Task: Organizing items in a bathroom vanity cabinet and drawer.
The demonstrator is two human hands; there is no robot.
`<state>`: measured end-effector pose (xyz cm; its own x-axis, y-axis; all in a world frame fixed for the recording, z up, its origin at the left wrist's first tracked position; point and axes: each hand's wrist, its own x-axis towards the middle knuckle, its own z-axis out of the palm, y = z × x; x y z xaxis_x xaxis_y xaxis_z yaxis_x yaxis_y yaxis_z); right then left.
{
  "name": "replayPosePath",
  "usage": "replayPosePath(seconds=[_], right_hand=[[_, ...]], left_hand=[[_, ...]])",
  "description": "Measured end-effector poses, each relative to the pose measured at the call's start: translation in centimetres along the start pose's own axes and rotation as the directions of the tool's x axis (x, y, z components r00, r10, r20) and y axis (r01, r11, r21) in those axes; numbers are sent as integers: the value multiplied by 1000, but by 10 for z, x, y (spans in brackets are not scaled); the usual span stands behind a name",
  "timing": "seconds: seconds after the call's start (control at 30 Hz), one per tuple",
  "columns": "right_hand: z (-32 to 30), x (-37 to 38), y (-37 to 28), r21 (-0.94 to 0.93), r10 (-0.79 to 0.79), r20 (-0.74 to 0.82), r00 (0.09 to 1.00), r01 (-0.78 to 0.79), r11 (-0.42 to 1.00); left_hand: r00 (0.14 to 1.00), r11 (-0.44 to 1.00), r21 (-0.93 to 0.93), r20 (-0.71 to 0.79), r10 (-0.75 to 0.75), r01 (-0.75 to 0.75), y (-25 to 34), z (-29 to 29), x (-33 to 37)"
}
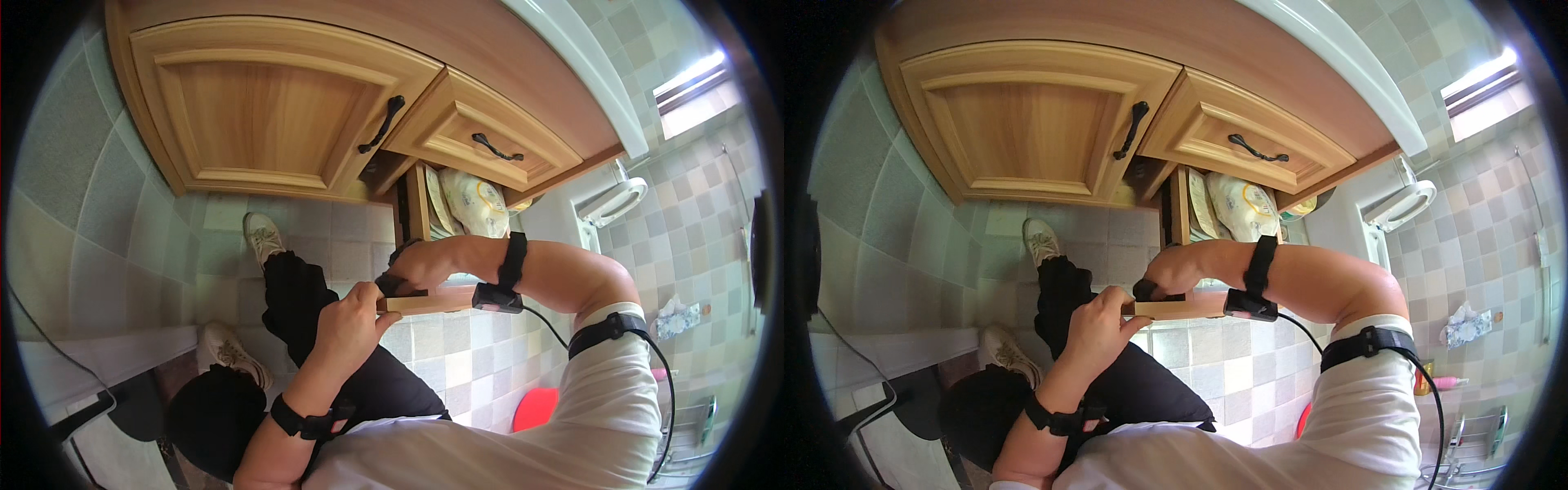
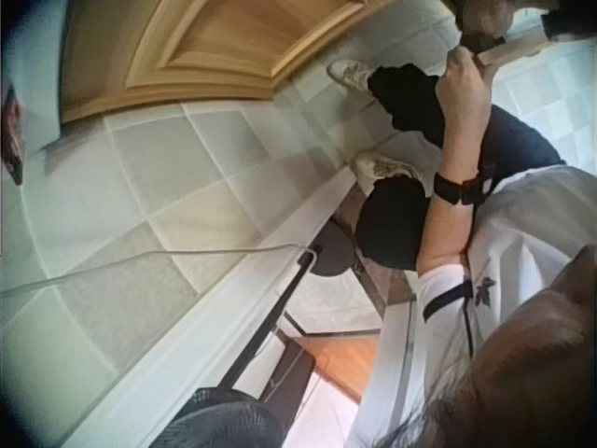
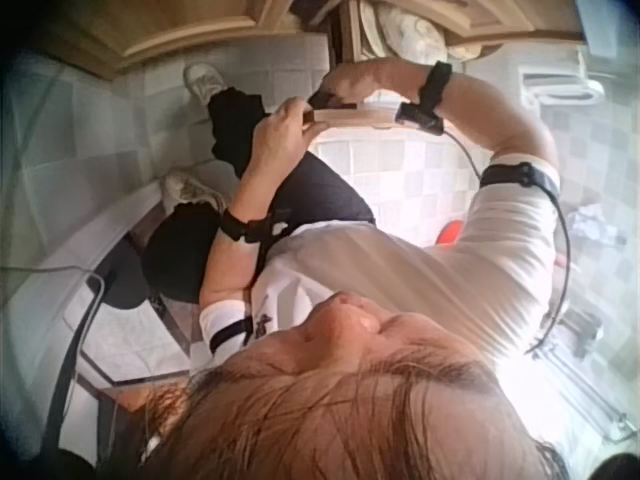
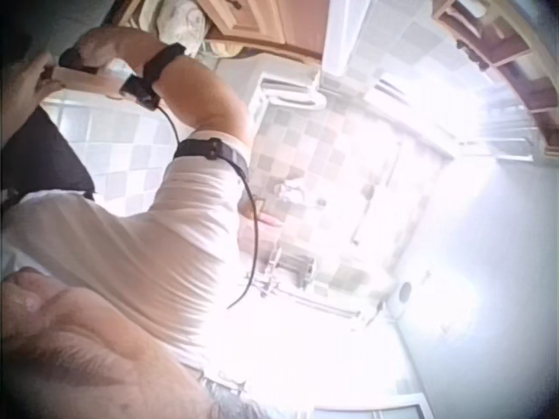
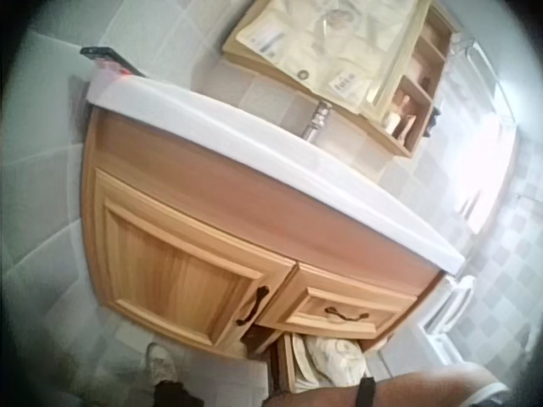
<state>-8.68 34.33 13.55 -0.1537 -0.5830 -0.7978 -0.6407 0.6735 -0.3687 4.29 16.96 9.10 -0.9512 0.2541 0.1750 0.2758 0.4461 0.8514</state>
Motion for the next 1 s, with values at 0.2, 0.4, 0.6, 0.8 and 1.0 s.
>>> replayPosePath(seconds=[0.2, 0.4, 0.6, 0.8, 1.0], right_hand=[[-5, -50, -41, 509, 264, -188, 946, -136, 850], [26, -86, -49, 795, 241, -407, 881, 212, 568], [70, -67, -75, -216, -226, -796, 561, 85, 973], [141, -98, -44, -234, -147, -883, 445, -148, 961], [226, -170, 29, -6, 105, -958, 267, -384, 923]], left_hand=[[999, 1000, 23, -49, 2, 0, -6, 6, -3], [997, 996, 50, -16, -77, 78, -3, -10, -2], [998, 990, -136, -27, -49, 44, -21, -10, -2], [975, 969, -108, 9, -222, 222, 13, -16, 4], [999, 1000, 23, 52, -10, 9, 48, 15, 15]])
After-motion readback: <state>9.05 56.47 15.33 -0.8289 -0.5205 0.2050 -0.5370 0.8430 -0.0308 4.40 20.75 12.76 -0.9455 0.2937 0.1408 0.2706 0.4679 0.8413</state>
